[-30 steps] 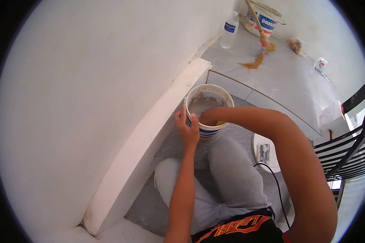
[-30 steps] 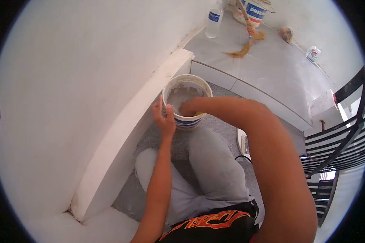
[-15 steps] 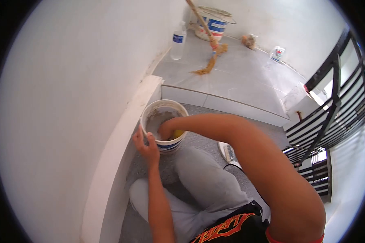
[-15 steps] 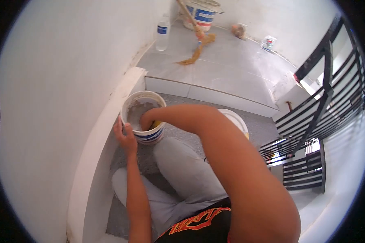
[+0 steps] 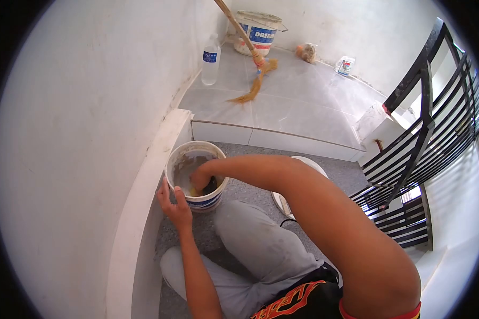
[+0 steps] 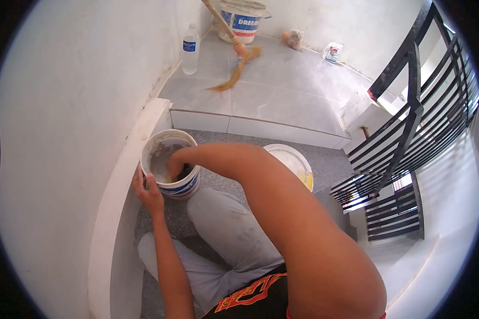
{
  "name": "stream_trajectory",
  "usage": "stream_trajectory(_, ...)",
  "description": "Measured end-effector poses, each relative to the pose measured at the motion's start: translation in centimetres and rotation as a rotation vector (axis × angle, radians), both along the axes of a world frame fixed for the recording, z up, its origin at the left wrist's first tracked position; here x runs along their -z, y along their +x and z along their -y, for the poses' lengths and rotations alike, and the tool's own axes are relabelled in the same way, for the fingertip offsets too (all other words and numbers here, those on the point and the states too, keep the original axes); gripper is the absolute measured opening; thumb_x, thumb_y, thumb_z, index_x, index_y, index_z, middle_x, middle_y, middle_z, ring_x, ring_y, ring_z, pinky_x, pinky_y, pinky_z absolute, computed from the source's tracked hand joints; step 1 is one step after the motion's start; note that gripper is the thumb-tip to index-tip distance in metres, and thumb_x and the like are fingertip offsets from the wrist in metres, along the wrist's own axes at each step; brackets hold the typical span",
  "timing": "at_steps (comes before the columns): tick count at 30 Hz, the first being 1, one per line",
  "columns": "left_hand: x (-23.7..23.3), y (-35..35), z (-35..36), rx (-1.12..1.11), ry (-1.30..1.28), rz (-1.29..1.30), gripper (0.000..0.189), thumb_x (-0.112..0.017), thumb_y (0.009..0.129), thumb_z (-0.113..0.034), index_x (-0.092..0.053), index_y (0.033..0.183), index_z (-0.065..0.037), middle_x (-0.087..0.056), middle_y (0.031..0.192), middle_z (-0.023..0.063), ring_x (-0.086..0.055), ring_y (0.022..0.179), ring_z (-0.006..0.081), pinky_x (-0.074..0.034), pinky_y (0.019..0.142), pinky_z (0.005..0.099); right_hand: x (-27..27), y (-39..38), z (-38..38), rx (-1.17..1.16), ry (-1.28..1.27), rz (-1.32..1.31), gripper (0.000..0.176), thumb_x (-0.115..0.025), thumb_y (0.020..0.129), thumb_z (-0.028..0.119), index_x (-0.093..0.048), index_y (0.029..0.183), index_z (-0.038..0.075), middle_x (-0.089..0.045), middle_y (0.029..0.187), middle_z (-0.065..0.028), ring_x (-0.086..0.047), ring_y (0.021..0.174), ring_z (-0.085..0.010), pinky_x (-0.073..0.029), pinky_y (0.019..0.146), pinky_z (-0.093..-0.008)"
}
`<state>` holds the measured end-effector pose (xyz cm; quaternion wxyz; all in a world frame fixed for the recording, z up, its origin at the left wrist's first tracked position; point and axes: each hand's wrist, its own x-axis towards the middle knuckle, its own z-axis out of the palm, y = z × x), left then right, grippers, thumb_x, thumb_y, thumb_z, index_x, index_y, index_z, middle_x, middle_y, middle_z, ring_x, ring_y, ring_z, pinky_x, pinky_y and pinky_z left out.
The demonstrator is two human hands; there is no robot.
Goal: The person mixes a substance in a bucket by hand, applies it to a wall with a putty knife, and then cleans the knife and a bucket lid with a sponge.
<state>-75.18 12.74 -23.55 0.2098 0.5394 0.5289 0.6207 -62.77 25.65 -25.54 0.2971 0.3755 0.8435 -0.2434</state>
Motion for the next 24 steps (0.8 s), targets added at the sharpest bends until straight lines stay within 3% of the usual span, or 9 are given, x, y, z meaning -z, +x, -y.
stream_trajectory(3, 0.1, -0.1, 0.0, 0.001, -0.026, -0.003, 0.044, -0.052, 0.084, -0.017, -0.048, 0.123, 0.001, -0.049, 0.108, 0.0172, -0.05, 0.101, 0.0293, -0.038, 0.089, 0.0371, -2.7, -0.7, 1.8, -0.128, 0.02, 0.067, 0.05, -0.062, 0.071, 0.035, -0.061, 0.103, -0.003, -0.059, 0.11, -0.0209, -0.057, 0.101, -0.0321, -0.044, 0.087, -0.0399)
stream_trajectory(7, 0.3, -0.4, -0.1, 0.023, -0.048, 0.0, 0.044, -0.053, 0.083, -0.019, -0.049, 0.122, 0.001, -0.049, 0.11, 0.0178, -0.049, 0.103, 0.0299, -0.038, 0.089, 0.0377, -1.5, -0.1, 2.1, -0.214, 0.129, 0.001, 0.045, -0.063, 0.07, 0.033, -0.064, 0.096, -0.003, -0.063, 0.099, -0.0199, -0.06, 0.095, -0.032, -0.046, 0.082, -0.04)
stream_trajectory(9, 0.7, -0.3, -0.3, 0.009, -0.052, -0.006, 0.044, -0.053, 0.083, -0.019, -0.05, 0.122, 0.001, -0.049, 0.109, 0.0177, -0.049, 0.103, 0.0299, -0.038, 0.089, 0.0377, -0.2, 0.4, 1.7, -0.139, 0.171, -0.2, 0.032, -0.063, 0.068, 0.024, -0.066, 0.09, 0.0, -0.064, 0.095, -0.0197, -0.061, 0.088, -0.0324, -0.047, 0.078, -0.0405)
stream_trajectory(13, 0.3, -0.4, -0.1, -0.003, -0.053, -0.031, 0.045, -0.055, 0.084, -0.02, -0.05, 0.123, 0.001, -0.05, 0.109, 0.0172, -0.05, 0.102, 0.0286, -0.038, 0.09, 0.0369, -0.3, 0.5, -1.0, -0.281, -0.01, -0.252, 0.028, -0.063, 0.068, 0.018, -0.068, 0.093, 0.008, -0.065, 0.094, -0.0163, -0.062, 0.082, -0.0266, -0.049, 0.074, -0.0378)
stream_trajectory(15, -0.1, -0.5, 0.1, -0.029, -0.075, -0.034, 0.045, -0.056, 0.082, -0.019, -0.05, 0.122, 0.001, -0.049, 0.106, 0.0171, -0.049, 0.1, 0.0291, -0.038, 0.089, 0.0373, -1.4, 2.7, -0.7, -0.116, -0.024, -0.553, 0.031, -0.063, 0.065, 0.014, -0.067, 0.096, 0.009, -0.066, 0.09, -0.0142, -0.061, 0.078, -0.024, -0.049, 0.069, -0.0362)
stream_trajectory(20, -0.1, -0.5, 0.0, 0.026, -0.054, 0.029, 0.044, -0.056, 0.082, -0.019, -0.051, 0.122, 0.0, -0.05, 0.102, 0.0159, -0.049, 0.099, 0.0279, -0.038, 0.088, 0.0366, -4.1, 2.9, -0.2, 0.352, 0.022, -0.525, 0.032, -0.064, 0.065, 0.011, -0.067, 0.096, 0.008, -0.066, 0.082, -0.0125, -0.061, 0.077, -0.023, -0.049, 0.069, -0.0358)
stream_trajectory(24, 0.0, -0.5, -0.1, 0.013, -0.033, 0.013, 0.045, -0.057, 0.082, -0.02, -0.051, 0.122, 0.0, -0.049, 0.102, 0.0153, -0.049, 0.1, 0.028, -0.038, 0.089, 0.0369, -3.5, 2.2, -0.1, 0.174, 0.063, -0.592, 0.024, -0.061, 0.067, 0.011, -0.068, 0.09, 0.008, -0.065, 0.084, -0.0151, -0.061, 0.078, -0.0263, -0.049, 0.071, -0.0383)
